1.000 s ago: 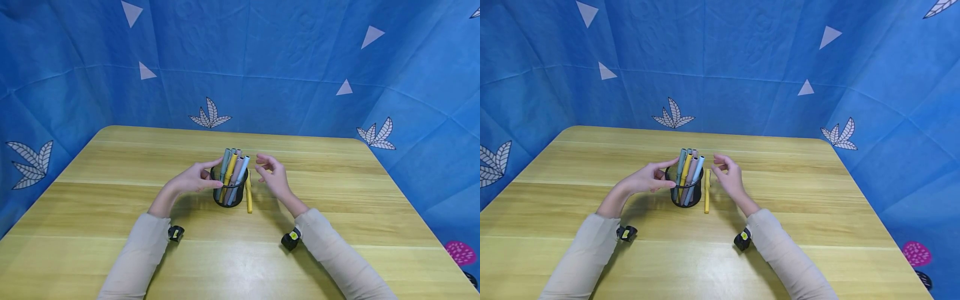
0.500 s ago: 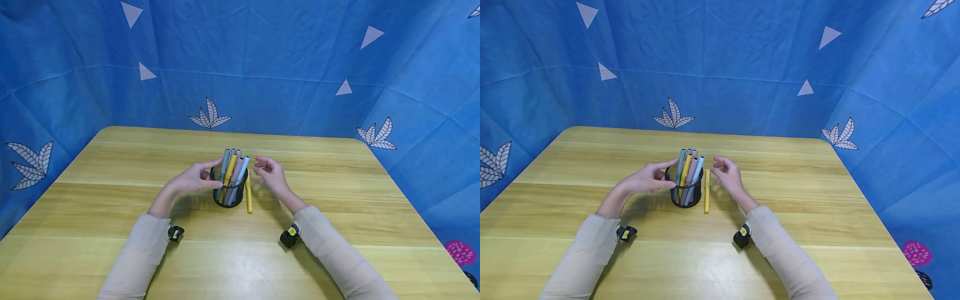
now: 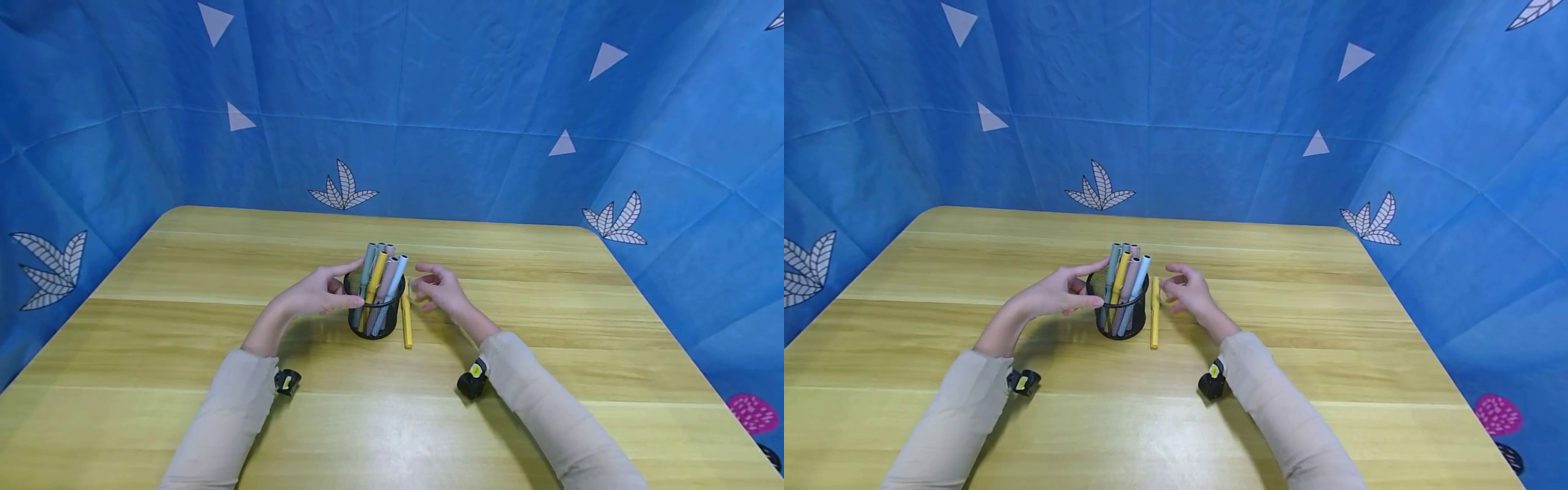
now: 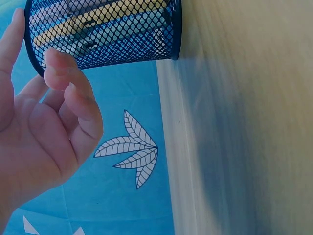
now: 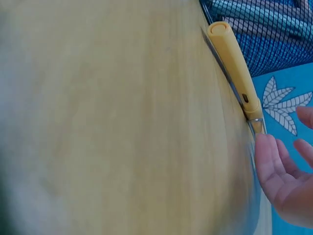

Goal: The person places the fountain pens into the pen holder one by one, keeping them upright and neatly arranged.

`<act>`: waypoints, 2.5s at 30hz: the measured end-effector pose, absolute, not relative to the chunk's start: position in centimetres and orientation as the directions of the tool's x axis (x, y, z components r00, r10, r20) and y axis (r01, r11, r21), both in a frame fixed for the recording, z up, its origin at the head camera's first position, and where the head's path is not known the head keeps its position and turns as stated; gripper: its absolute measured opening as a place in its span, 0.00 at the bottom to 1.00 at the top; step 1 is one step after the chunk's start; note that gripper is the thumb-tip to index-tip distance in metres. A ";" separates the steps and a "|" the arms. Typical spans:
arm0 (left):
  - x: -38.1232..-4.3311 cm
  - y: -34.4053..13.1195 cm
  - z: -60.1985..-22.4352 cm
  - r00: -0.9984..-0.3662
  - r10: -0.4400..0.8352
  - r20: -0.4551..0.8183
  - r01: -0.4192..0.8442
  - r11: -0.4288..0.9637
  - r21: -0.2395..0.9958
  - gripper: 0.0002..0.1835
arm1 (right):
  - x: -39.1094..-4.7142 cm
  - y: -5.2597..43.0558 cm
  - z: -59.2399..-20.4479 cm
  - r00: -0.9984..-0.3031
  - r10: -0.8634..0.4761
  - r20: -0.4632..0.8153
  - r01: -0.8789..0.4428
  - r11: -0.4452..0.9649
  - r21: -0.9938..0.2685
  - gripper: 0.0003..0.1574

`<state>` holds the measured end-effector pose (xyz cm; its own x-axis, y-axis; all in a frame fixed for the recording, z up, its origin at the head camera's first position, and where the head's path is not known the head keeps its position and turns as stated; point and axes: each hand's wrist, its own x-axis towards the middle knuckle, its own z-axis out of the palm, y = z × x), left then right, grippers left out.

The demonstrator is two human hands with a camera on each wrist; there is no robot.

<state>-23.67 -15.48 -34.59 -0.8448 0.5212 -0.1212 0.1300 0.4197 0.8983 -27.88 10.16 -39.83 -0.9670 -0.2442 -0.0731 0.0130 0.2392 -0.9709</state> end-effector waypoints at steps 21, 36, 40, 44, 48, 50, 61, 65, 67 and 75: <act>-23.6 -15.4 -34.5 -0.842 0.523 -0.130 0.118 0.415 0.902 0.41 | -29.7 11.1 -39.9 -0.845 -0.456 -0.280 0.106 0.370 -0.923 0.49; -23.6 -15.5 -34.6 -0.841 0.522 -0.140 0.108 0.416 0.903 0.41 | -29.9 11.2 -39.5 -0.793 -0.506 -0.338 0.191 0.320 -0.928 0.54; -23.6 -15.5 -34.6 -0.840 0.525 -0.139 0.113 0.418 0.901 0.41 | -29.8 10.7 -39.3 -0.806 -0.475 -0.353 0.165 0.392 -0.905 0.55; -23.6 -15.5 -34.6 -0.838 0.529 -0.134 0.121 0.421 0.899 0.41 | -29.7 10.1 -39.0 -0.817 -0.445 -0.367 0.102 0.515 -0.851 0.57; -23.5 -15.5 -34.6 -0.837 0.531 -0.129 0.126 0.417 0.900 0.41 | -29.7 9.7 -38.9 -0.822 -0.426 -0.378 0.089 0.560 -0.824 0.59; -23.5 -15.5 -34.6 -0.838 0.530 -0.128 0.126 0.417 0.900 0.41 | -29.8 9.7 -38.8 -0.825 -0.420 -0.378 0.093 0.559 -0.824 0.59; -23.7 -15.5 -34.8 -0.831 0.544 -0.116 0.143 0.410 0.901 0.41 | -29.8 9.6 -38.7 -0.818 -0.406 -0.407 0.135 0.553 -0.822 0.58; -23.6 -15.5 -34.7 -0.833 0.539 -0.120 0.137 0.411 0.901 0.41 | -29.9 9.4 -38.4 -0.810 -0.395 -0.433 0.151 0.573 -0.806 0.59; -23.6 -15.5 -34.7 -0.835 0.535 -0.127 0.126 0.411 0.903 0.41 | -29.9 9.4 -38.4 -0.806 -0.395 -0.440 0.149 0.584 -0.798 0.59; -23.5 -15.4 -34.5 -0.830 0.543 -0.127 0.130 0.410 0.903 0.41 | -30.0 9.3 -38.2 -0.797 -0.382 -0.467 0.173 0.597 -0.783 0.53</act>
<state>-23.54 -15.43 -34.55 -0.8300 0.5431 -0.1268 0.1302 0.4098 0.9028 -29.98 9.29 -38.22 -0.7973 -0.3818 -0.4675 0.1732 0.5971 -0.7832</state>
